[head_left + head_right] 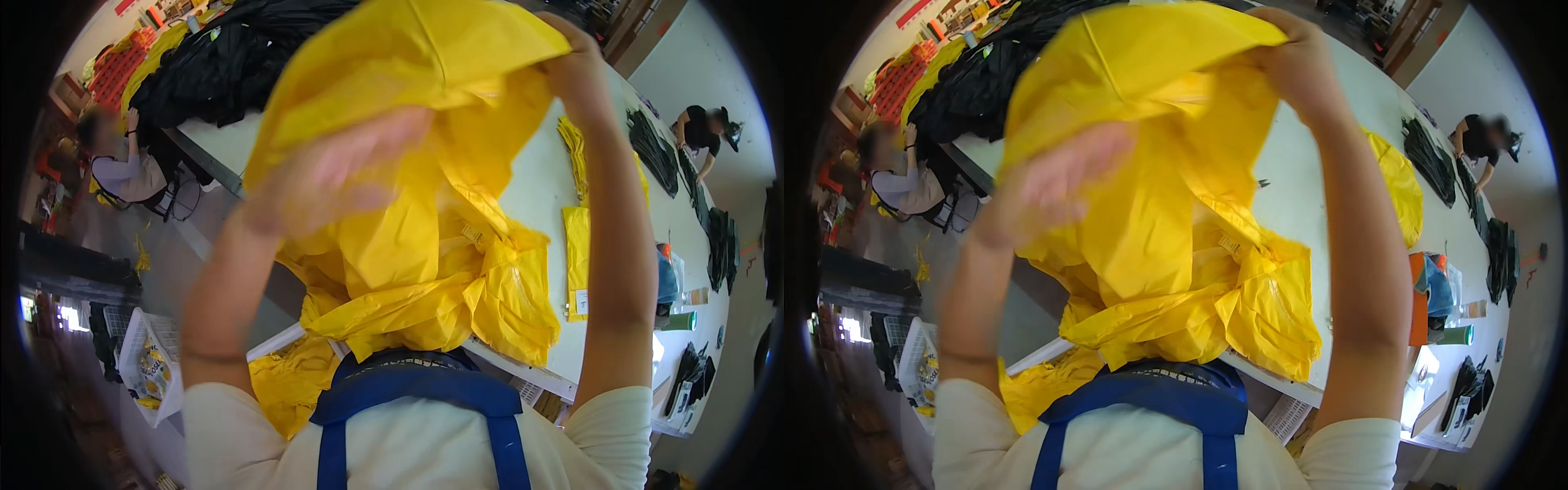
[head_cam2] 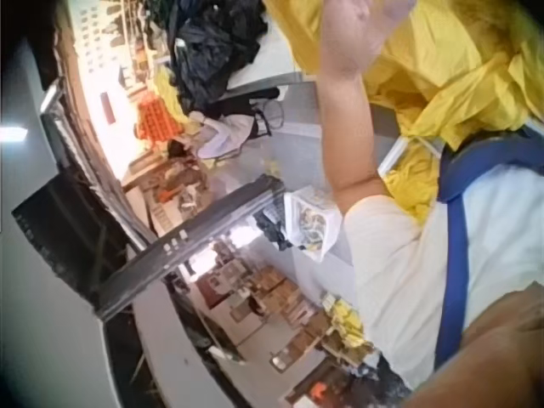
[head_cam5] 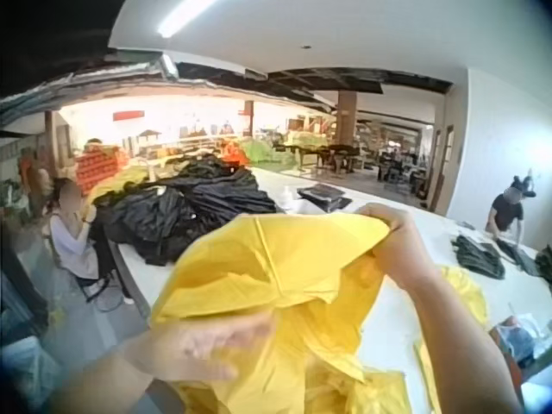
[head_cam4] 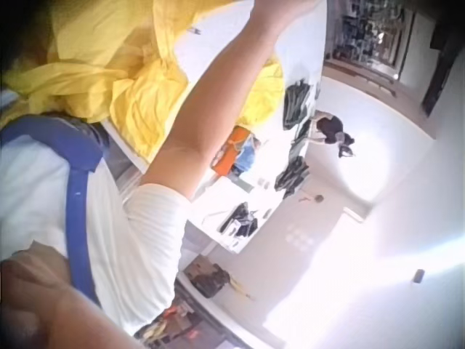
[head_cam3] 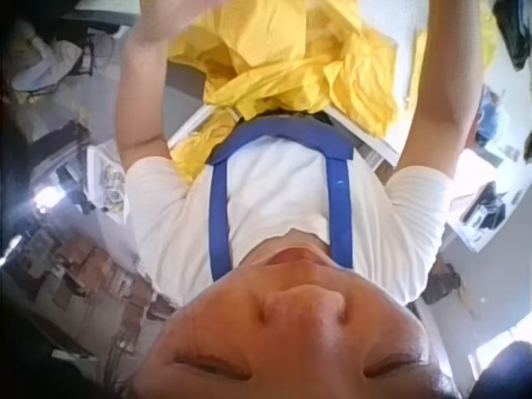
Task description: The person spreads a yellow fabric on a table, folds it, and uses scissors to cut along the folded edge. The person repeats this process with another piece of yellow fabric.
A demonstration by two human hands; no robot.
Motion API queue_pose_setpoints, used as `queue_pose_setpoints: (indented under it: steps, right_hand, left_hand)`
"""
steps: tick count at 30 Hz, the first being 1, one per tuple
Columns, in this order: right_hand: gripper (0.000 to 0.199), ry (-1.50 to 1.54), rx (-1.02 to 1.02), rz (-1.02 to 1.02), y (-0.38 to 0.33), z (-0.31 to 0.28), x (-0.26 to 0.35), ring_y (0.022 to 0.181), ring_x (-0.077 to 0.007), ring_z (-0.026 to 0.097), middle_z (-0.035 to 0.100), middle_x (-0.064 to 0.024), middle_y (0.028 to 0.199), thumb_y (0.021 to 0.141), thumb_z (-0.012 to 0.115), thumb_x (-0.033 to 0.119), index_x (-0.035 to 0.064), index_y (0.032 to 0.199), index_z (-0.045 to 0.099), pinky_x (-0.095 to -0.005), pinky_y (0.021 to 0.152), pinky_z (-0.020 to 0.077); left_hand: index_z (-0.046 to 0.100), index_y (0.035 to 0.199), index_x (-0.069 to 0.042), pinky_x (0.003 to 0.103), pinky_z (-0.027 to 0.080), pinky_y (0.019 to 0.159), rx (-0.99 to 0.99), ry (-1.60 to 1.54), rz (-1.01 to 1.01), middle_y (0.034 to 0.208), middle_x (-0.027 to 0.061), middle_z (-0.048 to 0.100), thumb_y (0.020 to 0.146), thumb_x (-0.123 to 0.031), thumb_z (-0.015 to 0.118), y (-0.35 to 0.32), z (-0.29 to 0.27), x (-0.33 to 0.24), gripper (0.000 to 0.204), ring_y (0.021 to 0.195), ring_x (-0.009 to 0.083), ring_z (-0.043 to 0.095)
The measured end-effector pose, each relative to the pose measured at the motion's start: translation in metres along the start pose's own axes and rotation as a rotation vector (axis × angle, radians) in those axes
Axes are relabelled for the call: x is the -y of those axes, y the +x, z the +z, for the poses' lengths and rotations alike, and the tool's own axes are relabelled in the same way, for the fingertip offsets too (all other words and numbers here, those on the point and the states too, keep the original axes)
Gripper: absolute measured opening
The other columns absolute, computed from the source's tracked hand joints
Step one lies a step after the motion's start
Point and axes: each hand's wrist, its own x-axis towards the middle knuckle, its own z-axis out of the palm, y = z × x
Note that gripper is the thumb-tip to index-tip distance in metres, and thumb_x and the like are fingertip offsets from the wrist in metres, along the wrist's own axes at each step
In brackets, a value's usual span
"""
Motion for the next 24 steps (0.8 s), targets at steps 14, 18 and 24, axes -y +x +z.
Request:
queue_pose_setpoints:
  steps: [14,18,24]
  right_hand:
    - [0.028,0.151,0.114,-0.274,-0.108,-0.173,-0.004,0.084,-0.0214,0.061,0.061,-0.0096,0.099,0.091,0.055,0.02,0.0006,0.111,0.058,-0.029,0.072,0.0502]
    - [0.021,0.347,0.894,-0.342,-0.157,-0.198,0.031,0.048,-0.0177,0.053,0.051,-0.0058,0.068,0.083,0.074,0.025,0.0048,0.085,0.074,-0.0246,0.043,0.0381]
    - [0.022,0.698,0.543,-0.181,-0.241,-0.316,-0.036,0.074,-0.0241,0.058,0.055,-0.0097,0.088,0.087,0.068,0.017,0.002,0.104,0.066,-0.0304,0.066,0.0475]
  left_hand:
    - [0.025,0.147,-0.009,0.038,0.039,0.099,-1.138,-0.32,-0.73,0.136,0.0148,0.047,0.085,-0.016,0.067,-0.193,0.063,0.356,0.075,0.12,0.0247,0.047]
    - [0.027,0.146,-0.008,0.038,0.04,0.098,-1.174,-0.344,-0.676,0.135,0.0146,0.048,0.086,-0.016,0.065,-0.214,0.082,0.297,0.071,0.119,0.0243,0.048]
    - [0.031,0.144,-0.008,0.037,0.041,0.098,-1.075,0.15,-0.336,0.134,0.0143,0.049,0.087,-0.016,0.064,-0.148,0.036,0.076,0.066,0.118,0.0238,0.049]
